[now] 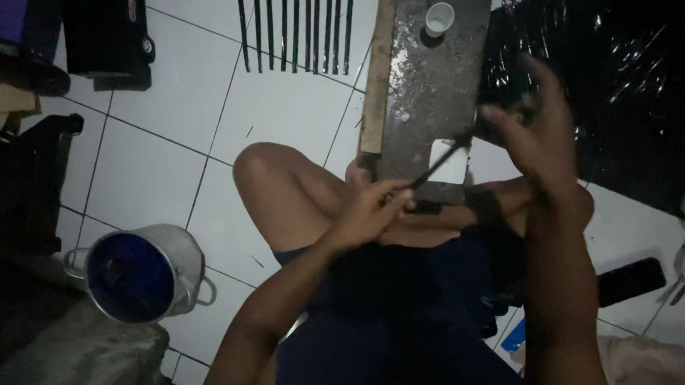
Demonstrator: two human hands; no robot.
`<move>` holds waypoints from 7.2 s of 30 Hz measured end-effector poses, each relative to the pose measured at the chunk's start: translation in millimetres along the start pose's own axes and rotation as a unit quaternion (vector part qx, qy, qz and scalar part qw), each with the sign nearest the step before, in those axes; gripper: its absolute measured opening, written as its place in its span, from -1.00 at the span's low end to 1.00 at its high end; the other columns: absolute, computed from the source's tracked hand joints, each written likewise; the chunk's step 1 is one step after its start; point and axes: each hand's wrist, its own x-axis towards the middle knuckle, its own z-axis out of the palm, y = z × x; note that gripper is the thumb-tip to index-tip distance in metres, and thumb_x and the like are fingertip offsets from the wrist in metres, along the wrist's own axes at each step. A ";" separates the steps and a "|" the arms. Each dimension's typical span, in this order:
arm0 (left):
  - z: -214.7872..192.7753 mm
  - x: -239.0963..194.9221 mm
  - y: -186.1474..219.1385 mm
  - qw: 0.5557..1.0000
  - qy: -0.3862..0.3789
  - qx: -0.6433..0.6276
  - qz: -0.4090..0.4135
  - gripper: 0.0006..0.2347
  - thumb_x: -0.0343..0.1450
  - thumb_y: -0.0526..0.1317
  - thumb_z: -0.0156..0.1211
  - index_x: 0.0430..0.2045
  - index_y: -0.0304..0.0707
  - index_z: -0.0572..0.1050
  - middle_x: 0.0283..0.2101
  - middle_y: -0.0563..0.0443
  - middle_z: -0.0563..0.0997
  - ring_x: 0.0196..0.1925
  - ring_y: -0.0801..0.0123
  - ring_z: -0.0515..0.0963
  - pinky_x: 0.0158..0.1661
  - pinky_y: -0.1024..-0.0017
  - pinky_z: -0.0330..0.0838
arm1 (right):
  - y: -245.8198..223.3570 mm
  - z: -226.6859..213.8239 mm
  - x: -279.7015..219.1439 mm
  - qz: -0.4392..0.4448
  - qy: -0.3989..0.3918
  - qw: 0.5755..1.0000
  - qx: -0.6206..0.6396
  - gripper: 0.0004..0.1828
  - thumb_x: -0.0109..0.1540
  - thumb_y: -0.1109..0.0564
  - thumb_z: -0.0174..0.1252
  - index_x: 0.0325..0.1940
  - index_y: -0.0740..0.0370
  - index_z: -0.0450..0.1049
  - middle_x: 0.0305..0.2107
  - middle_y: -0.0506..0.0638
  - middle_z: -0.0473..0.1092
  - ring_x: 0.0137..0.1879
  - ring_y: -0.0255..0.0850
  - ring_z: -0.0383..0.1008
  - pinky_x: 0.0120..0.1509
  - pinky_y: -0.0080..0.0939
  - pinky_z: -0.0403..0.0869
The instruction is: The person sits on the floor and repeatedly rubs long, thin metal rods against a wooden block to polish them. They dip the rods into a small container of liquid between rubs and place the finished rods on the floor.
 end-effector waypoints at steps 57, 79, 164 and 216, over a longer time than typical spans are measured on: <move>-25.0 10.9 -64.9 0.959 0.132 -0.246 -0.049 -0.82 0.50 -0.22 0.15 -0.18 -0.40 0.51 -0.35 0.00 0.58 -0.42 0.46 0.58 -0.41 0.53 0.41 | 45.9 44.7 68.4 0.033 0.009 0.988 0.153 -0.60 0.46 -0.08 -0.01 0.15 0.19 0.58 0.61 0.17 -0.42 0.69 0.19 -0.25 0.67 0.16 0.01; -25.7 9.4 -74.0 0.947 0.110 -0.301 -0.028 -0.80 0.52 -0.17 0.18 -0.18 -0.38 0.50 -0.35 0.02 0.55 -0.36 0.46 0.55 -0.34 0.52 0.44 | 57.0 73.1 31.8 -0.153 0.016 0.972 -0.180 -0.72 0.48 -0.05 0.14 0.04 0.07 0.70 0.62 0.28 -0.22 0.71 0.27 -0.11 0.76 0.19 -0.04; -25.9 12.0 -71.3 0.940 0.125 -0.314 -0.048 -0.83 0.49 -0.17 0.19 -0.32 -0.33 0.55 -0.39 0.05 0.54 -0.39 0.48 0.53 -0.34 0.51 0.40 | 90.1 49.7 64.8 -0.165 0.033 0.940 -0.296 -0.67 0.56 -0.09 0.05 0.27 -0.05 0.65 0.65 0.20 -0.10 0.73 0.14 -0.19 0.66 0.42 -0.29; -404.3 138.5 -163.0 0.800 0.467 -0.350 -0.137 -0.91 0.37 -0.40 0.21 -0.52 -0.50 0.50 -0.59 -0.03 0.48 -0.65 0.47 0.43 -0.68 0.56 0.18 | 45.5 127.9 -47.6 -0.192 0.022 0.900 -0.390 -0.46 0.38 -0.02 0.04 0.40 0.29 0.39 0.48 0.44 0.08 0.50 0.32 0.17 0.53 0.27 0.01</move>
